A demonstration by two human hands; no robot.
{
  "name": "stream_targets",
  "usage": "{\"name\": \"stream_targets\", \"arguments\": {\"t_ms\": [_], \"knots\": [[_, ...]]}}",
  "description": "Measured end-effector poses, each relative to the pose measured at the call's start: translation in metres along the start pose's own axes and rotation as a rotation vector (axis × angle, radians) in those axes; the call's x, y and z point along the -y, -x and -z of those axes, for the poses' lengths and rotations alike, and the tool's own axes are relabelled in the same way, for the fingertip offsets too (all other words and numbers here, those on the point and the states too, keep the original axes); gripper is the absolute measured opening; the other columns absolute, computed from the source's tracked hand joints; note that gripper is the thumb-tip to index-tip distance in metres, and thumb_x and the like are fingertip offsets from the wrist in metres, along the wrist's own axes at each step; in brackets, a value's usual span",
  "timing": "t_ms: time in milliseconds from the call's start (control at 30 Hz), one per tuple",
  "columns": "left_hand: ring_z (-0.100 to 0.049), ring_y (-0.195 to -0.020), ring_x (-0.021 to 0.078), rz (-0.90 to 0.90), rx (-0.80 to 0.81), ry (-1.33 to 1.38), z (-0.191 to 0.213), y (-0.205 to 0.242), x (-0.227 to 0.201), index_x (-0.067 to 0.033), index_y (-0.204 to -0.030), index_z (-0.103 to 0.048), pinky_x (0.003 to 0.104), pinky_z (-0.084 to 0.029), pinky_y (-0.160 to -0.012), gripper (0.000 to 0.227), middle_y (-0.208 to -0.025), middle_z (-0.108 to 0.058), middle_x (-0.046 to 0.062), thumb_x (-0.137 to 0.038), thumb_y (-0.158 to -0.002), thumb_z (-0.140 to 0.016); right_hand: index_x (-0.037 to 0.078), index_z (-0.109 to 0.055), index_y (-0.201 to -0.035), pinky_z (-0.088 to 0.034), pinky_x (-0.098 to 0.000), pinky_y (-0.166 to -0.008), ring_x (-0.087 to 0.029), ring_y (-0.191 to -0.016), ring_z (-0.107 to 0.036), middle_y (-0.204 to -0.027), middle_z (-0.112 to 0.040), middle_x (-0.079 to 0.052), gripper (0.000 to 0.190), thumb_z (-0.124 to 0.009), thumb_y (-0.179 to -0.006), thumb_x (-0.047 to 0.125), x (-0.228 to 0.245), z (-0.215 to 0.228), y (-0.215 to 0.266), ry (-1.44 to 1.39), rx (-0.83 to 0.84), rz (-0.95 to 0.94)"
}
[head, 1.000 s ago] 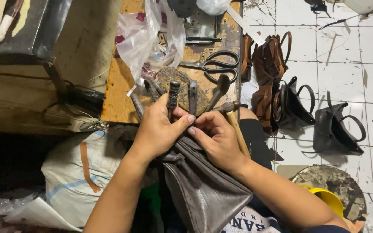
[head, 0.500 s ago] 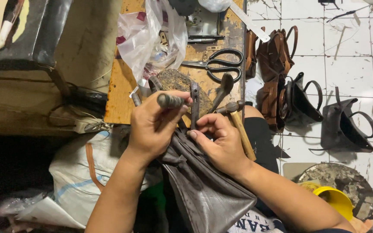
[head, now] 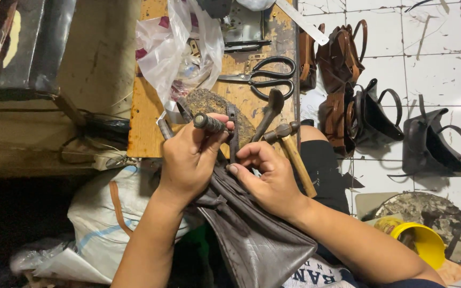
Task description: Manufacturing a leather bag by using a hammer and punch tool to secure components
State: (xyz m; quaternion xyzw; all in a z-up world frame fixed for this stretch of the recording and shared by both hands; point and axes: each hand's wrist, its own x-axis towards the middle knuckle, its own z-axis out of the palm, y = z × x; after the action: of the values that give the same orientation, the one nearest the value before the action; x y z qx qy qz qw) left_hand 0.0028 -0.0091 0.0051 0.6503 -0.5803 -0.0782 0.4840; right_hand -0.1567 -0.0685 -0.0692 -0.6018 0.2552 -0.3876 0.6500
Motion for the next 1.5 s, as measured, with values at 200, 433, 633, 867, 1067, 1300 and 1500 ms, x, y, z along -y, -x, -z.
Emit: {"name": "stream_targets", "arguments": {"t_ms": [200, 433, 633, 867, 1067, 1300, 1500], "knots": [[-0.078, -0.088, 0.0319, -0.033, 0.017, 0.018, 0.001, 0.001, 0.0, -0.0043, -0.112, -0.071, 0.041, -0.063, -0.078, 0.017, -0.094, -0.079, 0.013, -0.005, -0.095, -0.071, 0.003, -0.07, -0.105, -0.058, -0.0263, -0.067, -0.01, -0.071, -0.067, -0.073, -0.072, -0.008, 0.025, -0.084, -0.084, 0.005, 0.003, -0.001, -0.001, 0.01, -0.003, 0.0], [-0.078, -0.087, 0.0318, -0.043, 0.0, 0.017, 0.001, -0.001, -0.003, -0.0037, -0.111, -0.072, 0.04, -0.063, -0.078, 0.016, -0.093, -0.078, 0.013, -0.003, -0.095, -0.072, 0.005, -0.071, -0.103, -0.058, -0.0264, -0.066, -0.01, -0.071, -0.068, -0.073, -0.073, -0.007, 0.025, -0.085, -0.083, 0.007, 0.005, -0.002, -0.001, 0.052, -0.019, 0.012], [-0.079, -0.087, 0.0313, -0.04, -0.018, 0.037, -0.001, 0.0, -0.001, -0.0029, -0.109, -0.072, 0.039, -0.063, -0.077, 0.015, -0.092, -0.077, 0.014, -0.002, -0.094, -0.072, 0.004, -0.07, -0.104, -0.058, -0.0266, -0.067, -0.01, -0.072, -0.068, -0.074, -0.073, -0.007, 0.024, -0.084, -0.084, 0.006, 0.001, -0.002, 0.0, 0.028, -0.019, 0.004], [-0.079, -0.086, 0.0322, -0.051, -0.024, 0.052, -0.001, -0.002, -0.003, -0.0014, -0.107, -0.072, 0.04, -0.063, -0.076, 0.013, -0.092, -0.077, 0.015, -0.001, -0.094, -0.072, 0.003, -0.07, -0.104, -0.058, -0.0267, -0.066, -0.01, -0.072, -0.067, -0.074, -0.073, -0.007, 0.024, -0.084, -0.084, 0.005, -0.001, -0.002, 0.001, 0.019, -0.02, 0.018], [-0.078, -0.089, 0.0326, -0.098, -0.018, 0.014, -0.004, 0.0, 0.0, -0.0035, -0.108, -0.073, 0.039, -0.062, -0.079, 0.014, -0.094, -0.077, 0.013, -0.003, -0.094, -0.072, 0.003, -0.07, -0.104, -0.058, -0.0284, -0.069, -0.01, -0.073, -0.068, -0.075, -0.073, -0.008, 0.024, -0.083, -0.084, 0.006, -0.007, 0.0, 0.002, 0.031, -0.005, 0.04], [-0.077, -0.086, 0.0308, -0.132, -0.025, 0.005, -0.007, -0.001, 0.002, -0.0054, -0.106, -0.074, 0.038, -0.062, -0.077, 0.012, -0.092, -0.077, 0.011, -0.004, -0.095, -0.071, 0.011, -0.076, -0.104, -0.06, -0.0372, -0.069, -0.026, -0.076, -0.078, -0.083, -0.079, -0.009, 0.019, -0.079, -0.086, 0.013, 0.012, 0.051, -0.006, 0.419, 0.025, 0.212], [-0.075, -0.088, 0.0331, -0.176, -0.031, -0.002, -0.011, 0.0, 0.007, -0.0048, -0.106, -0.074, 0.039, -0.061, -0.079, 0.011, -0.093, -0.075, 0.013, -0.004, -0.096, -0.071, 0.006, -0.061, -0.115, -0.055, -0.0608, -0.088, -0.048, -0.098, -0.073, -0.1, -0.075, -0.026, 0.053, -0.071, -0.088, 0.051, 0.008, 0.1, 0.0, 1.295, 0.307, -0.403]]}}
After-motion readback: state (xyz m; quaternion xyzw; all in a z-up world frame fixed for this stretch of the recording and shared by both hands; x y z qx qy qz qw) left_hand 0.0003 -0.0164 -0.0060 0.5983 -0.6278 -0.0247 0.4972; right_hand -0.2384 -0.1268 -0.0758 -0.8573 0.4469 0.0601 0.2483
